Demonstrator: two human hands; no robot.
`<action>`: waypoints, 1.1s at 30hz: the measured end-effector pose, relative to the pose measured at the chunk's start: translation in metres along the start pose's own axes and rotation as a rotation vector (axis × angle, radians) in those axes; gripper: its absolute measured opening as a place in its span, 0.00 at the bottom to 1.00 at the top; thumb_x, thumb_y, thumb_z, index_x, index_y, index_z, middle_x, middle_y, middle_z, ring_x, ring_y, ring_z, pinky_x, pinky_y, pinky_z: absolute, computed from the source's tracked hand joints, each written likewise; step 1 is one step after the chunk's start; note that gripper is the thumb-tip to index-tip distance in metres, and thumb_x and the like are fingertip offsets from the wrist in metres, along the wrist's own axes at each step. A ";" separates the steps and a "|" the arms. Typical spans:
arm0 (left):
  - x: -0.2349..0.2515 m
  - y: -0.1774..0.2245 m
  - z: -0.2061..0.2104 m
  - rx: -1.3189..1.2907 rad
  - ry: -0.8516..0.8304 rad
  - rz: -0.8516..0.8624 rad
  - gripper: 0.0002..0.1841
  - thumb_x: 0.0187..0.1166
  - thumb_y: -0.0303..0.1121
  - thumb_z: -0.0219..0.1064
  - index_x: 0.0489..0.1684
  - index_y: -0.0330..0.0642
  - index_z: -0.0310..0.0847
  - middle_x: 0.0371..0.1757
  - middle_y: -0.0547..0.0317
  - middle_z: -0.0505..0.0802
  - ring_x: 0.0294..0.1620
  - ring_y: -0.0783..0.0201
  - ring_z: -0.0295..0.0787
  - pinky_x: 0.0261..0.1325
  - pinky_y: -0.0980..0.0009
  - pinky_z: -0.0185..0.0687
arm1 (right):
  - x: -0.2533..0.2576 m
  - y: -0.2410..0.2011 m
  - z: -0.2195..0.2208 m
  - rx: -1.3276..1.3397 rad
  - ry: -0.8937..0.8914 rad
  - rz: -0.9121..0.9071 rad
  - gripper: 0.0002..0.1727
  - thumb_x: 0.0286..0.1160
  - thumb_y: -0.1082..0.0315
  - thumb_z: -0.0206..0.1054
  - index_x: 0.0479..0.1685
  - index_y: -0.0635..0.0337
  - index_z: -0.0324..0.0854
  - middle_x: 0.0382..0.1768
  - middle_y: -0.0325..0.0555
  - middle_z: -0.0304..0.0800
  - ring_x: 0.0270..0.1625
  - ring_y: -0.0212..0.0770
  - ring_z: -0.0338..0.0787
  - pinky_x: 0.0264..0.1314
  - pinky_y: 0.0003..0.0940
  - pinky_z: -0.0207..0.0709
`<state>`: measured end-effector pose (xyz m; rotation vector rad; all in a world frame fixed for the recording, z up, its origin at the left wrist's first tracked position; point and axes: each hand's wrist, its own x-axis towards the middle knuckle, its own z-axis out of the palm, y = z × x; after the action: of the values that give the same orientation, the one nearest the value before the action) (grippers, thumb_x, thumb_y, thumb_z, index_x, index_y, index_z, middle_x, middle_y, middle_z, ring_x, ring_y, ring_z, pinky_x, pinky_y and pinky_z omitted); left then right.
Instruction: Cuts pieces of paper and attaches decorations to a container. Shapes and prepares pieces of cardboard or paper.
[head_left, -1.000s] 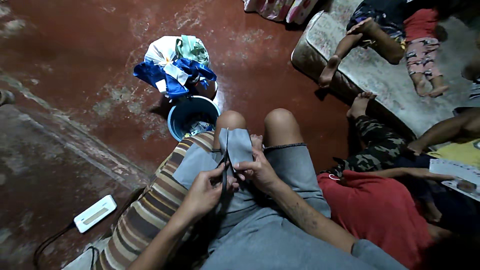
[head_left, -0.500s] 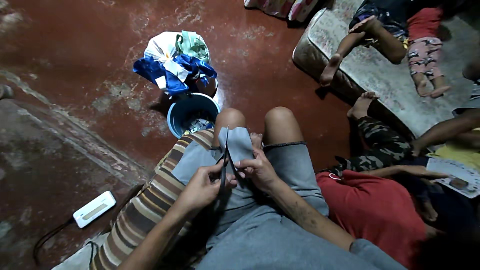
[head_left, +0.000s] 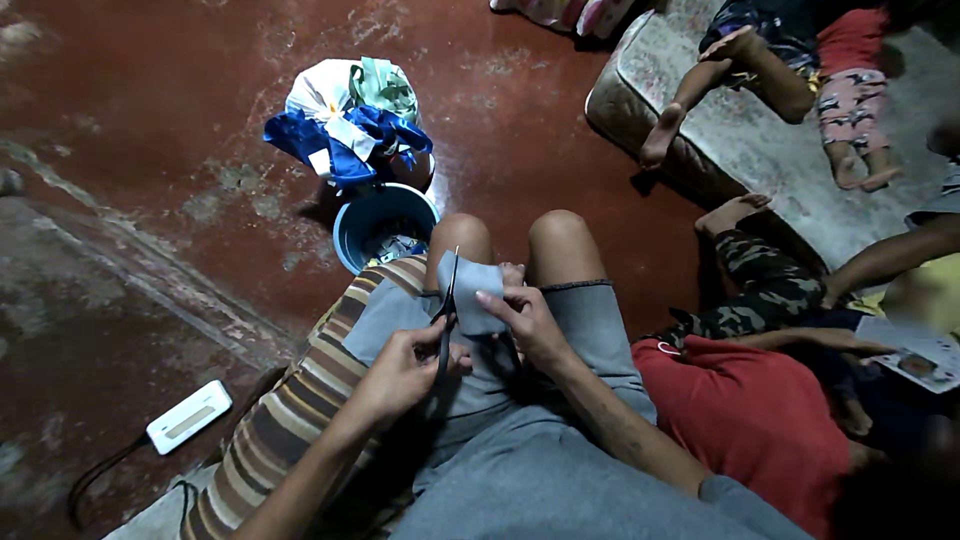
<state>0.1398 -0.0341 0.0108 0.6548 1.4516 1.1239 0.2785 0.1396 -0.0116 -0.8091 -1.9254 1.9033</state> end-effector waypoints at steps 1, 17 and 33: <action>0.001 -0.001 0.000 -0.001 -0.003 -0.003 0.30 0.78 0.28 0.72 0.81 0.32 0.71 0.51 0.56 0.98 0.52 0.61 0.97 0.64 0.66 0.91 | 0.004 -0.001 0.001 -0.028 0.052 -0.028 0.13 0.78 0.58 0.71 0.34 0.58 0.92 0.32 0.36 0.92 0.37 0.27 0.89 0.45 0.28 0.85; 0.002 -0.002 -0.001 -0.002 -0.008 -0.009 0.32 0.79 0.29 0.72 0.84 0.33 0.68 0.54 0.55 0.97 0.54 0.61 0.96 0.66 0.66 0.91 | 0.034 0.002 0.001 0.260 0.017 0.069 0.21 0.76 0.74 0.69 0.70 0.59 0.83 0.56 0.49 0.92 0.53 0.40 0.92 0.58 0.38 0.88; 0.005 -0.006 -0.007 0.008 -0.033 0.026 0.33 0.79 0.28 0.71 0.85 0.33 0.65 0.53 0.56 0.97 0.54 0.61 0.96 0.65 0.65 0.91 | 0.043 0.005 -0.006 0.129 -0.018 -0.029 0.20 0.73 0.64 0.73 0.64 0.58 0.85 0.49 0.45 0.93 0.45 0.35 0.91 0.47 0.33 0.88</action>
<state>0.1334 -0.0336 0.0031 0.6962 1.4238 1.1230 0.2490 0.1697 -0.0229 -0.7239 -1.7937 1.9999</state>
